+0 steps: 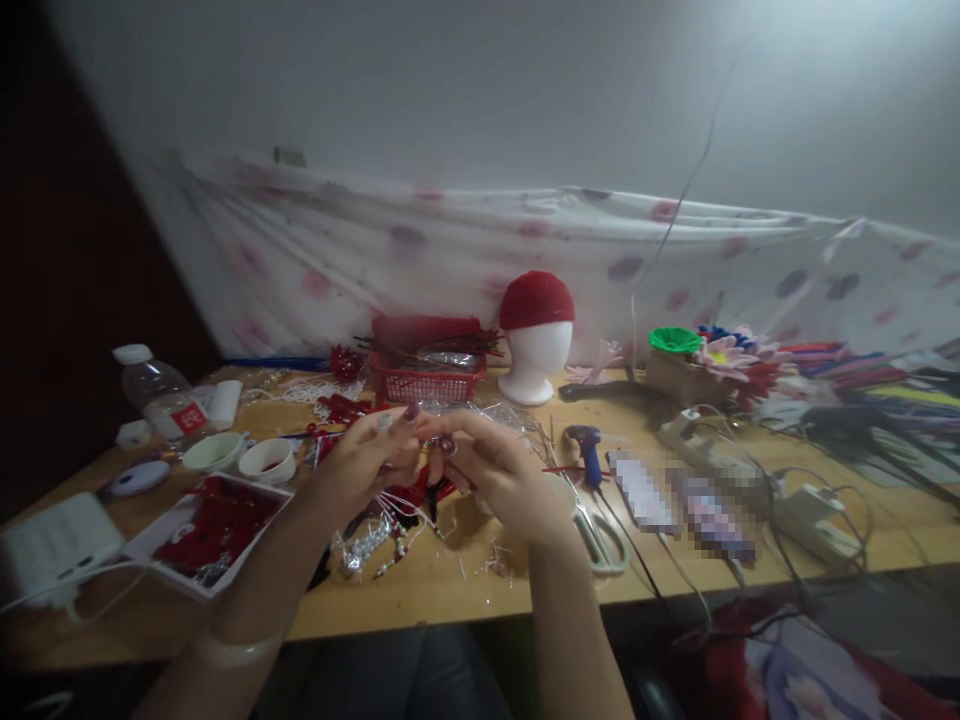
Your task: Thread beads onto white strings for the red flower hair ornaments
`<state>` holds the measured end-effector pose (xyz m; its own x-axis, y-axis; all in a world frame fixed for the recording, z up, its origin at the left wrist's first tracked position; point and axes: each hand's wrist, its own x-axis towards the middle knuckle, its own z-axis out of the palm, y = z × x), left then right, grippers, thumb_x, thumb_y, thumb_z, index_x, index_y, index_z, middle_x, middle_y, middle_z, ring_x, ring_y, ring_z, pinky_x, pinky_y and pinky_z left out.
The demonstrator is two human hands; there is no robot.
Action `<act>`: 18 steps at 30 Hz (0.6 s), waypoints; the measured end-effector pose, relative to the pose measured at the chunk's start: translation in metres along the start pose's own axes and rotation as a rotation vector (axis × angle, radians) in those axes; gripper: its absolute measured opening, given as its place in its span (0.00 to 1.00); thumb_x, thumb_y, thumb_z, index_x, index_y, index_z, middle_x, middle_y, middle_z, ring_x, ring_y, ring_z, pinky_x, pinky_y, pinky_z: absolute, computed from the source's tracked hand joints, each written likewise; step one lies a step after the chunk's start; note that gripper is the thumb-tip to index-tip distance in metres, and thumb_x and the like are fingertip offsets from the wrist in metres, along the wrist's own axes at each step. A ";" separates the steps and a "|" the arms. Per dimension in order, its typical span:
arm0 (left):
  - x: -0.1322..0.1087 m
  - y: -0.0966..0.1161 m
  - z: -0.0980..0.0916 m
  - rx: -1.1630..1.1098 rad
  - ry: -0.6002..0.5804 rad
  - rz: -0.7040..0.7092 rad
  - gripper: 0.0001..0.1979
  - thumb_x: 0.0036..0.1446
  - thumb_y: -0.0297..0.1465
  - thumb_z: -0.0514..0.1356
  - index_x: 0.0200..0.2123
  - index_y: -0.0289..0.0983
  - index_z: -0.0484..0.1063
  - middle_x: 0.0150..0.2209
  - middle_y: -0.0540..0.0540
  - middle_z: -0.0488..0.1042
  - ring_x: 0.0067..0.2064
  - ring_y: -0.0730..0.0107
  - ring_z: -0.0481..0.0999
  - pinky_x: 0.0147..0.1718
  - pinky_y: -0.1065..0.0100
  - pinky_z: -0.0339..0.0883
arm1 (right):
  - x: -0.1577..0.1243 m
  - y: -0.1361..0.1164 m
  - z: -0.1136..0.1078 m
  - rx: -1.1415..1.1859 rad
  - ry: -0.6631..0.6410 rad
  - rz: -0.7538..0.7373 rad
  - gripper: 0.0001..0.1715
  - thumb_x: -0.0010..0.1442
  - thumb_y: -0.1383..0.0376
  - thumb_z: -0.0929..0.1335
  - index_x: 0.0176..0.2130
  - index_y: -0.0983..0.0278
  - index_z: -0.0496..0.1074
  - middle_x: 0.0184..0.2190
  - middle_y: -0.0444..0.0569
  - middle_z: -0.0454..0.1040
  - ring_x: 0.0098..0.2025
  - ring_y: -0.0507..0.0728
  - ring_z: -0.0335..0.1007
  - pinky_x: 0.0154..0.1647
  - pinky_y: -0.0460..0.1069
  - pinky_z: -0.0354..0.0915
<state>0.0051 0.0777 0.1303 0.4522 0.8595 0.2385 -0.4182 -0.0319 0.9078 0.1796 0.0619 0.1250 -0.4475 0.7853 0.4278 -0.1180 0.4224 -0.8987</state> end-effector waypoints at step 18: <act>-0.010 -0.027 -0.016 -0.104 -0.251 -0.276 0.21 0.45 0.45 0.73 0.25 0.32 0.75 0.14 0.54 0.62 0.15 0.85 0.47 0.15 0.74 0.40 | -0.012 0.013 -0.014 0.161 -0.148 0.351 0.17 0.58 0.67 0.75 0.49 0.60 0.81 0.34 0.49 0.84 0.28 0.50 0.79 0.23 0.42 0.70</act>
<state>-0.0004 0.0778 0.0978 0.7324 0.6763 0.0786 -0.3255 0.2464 0.9129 0.1961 0.0645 0.1101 -0.6066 0.7905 0.0851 -0.0679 0.0551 -0.9962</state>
